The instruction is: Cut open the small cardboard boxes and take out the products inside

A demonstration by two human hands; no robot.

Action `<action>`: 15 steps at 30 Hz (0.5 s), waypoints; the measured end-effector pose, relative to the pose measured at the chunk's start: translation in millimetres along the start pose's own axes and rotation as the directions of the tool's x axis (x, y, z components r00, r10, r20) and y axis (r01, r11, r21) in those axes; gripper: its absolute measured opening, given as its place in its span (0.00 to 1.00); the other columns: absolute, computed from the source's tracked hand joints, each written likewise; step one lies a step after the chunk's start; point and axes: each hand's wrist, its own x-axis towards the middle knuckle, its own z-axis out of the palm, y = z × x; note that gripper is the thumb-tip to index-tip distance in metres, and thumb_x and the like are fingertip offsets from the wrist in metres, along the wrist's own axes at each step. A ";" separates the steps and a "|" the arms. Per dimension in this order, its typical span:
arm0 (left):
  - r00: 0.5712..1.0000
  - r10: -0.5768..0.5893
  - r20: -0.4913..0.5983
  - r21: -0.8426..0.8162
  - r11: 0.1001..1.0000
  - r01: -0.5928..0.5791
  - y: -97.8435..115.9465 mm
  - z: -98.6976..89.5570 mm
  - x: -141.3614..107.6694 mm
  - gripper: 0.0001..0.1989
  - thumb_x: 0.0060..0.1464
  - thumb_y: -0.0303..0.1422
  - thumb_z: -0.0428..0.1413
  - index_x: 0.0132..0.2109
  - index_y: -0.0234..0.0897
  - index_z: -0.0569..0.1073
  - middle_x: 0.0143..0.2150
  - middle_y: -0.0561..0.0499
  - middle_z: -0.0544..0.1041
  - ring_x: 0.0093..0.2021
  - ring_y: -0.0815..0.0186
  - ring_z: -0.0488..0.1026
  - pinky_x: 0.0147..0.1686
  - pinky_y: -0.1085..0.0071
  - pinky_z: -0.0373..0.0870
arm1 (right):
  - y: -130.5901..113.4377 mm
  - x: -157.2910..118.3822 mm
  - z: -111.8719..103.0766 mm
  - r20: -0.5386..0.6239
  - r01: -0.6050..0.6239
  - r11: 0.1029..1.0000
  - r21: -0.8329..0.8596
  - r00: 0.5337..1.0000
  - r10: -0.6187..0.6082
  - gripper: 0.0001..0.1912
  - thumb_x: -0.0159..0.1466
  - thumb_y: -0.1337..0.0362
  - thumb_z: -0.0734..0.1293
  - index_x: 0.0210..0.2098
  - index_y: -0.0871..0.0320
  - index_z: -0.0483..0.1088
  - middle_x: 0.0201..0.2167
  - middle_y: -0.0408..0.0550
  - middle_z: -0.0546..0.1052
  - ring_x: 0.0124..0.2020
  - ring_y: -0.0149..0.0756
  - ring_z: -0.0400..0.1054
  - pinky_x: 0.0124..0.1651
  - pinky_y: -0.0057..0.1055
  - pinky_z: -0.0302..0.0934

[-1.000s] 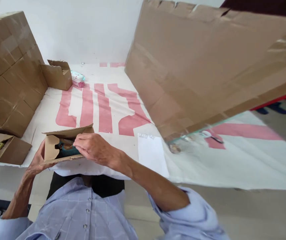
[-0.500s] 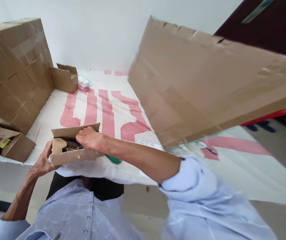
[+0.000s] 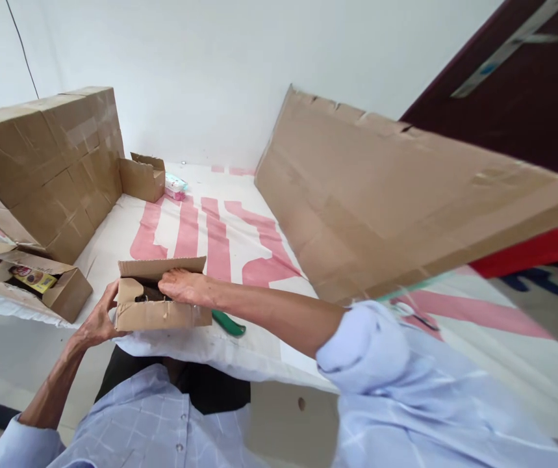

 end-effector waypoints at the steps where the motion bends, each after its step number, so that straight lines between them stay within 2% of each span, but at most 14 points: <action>1: 1.000 -0.007 -0.001 0.000 1.000 0.007 -0.6 -0.2 -1.0 0.64 0.47 0.33 0.74 0.83 0.54 0.49 0.80 0.38 0.55 0.79 0.38 0.58 0.68 0.41 0.75 | -0.5 1.4 -0.2 -0.004 -0.006 1.000 0.002 1.000 0.006 0.13 0.71 0.77 0.65 0.33 0.55 0.71 0.34 0.46 0.76 0.37 0.37 0.69 0.44 0.32 0.63; 5: 0.999 -0.050 -0.014 -0.012 0.999 0.050 -4.9 -1.5 -4.6 0.64 0.47 0.32 0.73 0.84 0.52 0.48 0.80 0.38 0.56 0.78 0.39 0.59 0.69 0.42 0.75 | -6.5 0.1 -11.9 -0.060 0.061 0.998 0.030 0.996 -0.059 0.11 0.72 0.73 0.64 0.33 0.55 0.70 0.34 0.44 0.76 0.39 0.37 0.67 0.45 0.33 0.61; 8: 0.996 -0.081 -0.026 -0.031 0.996 0.080 -10.0 -0.8 -4.1 0.64 0.47 0.32 0.72 0.84 0.51 0.48 0.80 0.38 0.57 0.78 0.38 0.60 0.68 0.42 0.75 | -10.5 -11.7 -33.2 -0.175 0.076 0.994 0.082 0.983 -0.061 0.09 0.71 0.71 0.64 0.34 0.56 0.71 0.35 0.46 0.77 0.39 0.38 0.67 0.43 0.34 0.59; 10: 0.995 -0.092 -0.035 -0.040 0.995 0.091 -14.9 -0.5 -2.5 0.65 0.47 0.35 0.74 0.84 0.51 0.48 0.80 0.37 0.57 0.78 0.37 0.60 0.68 0.42 0.76 | -9.4 -25.7 -52.9 -0.285 0.040 0.987 0.154 0.959 0.006 0.08 0.70 0.70 0.63 0.35 0.56 0.72 0.35 0.46 0.77 0.38 0.37 0.67 0.43 0.34 0.58; 12: 0.995 -0.094 -0.029 -0.038 0.995 0.093 -21.0 -3.2 -1.0 0.66 0.46 0.38 0.75 0.84 0.51 0.48 0.81 0.35 0.56 0.80 0.35 0.58 0.68 0.41 0.76 | -3.8 -43.2 -73.5 -0.385 0.025 0.955 0.295 0.918 0.095 0.08 0.70 0.68 0.62 0.37 0.56 0.72 0.35 0.45 0.76 0.37 0.36 0.67 0.41 0.34 0.57; 15: 0.997 -0.070 -0.015 0.017 0.997 0.070 -27.0 -17.4 2.2 0.70 0.42 0.45 0.79 0.84 0.52 0.50 0.81 0.33 0.57 0.80 0.30 0.59 0.67 0.35 0.75 | 10.3 -67.3 -96.5 -0.470 0.090 0.840 0.535 0.858 0.207 0.07 0.70 0.63 0.64 0.36 0.55 0.72 0.33 0.42 0.73 0.34 0.34 0.64 0.38 0.32 0.57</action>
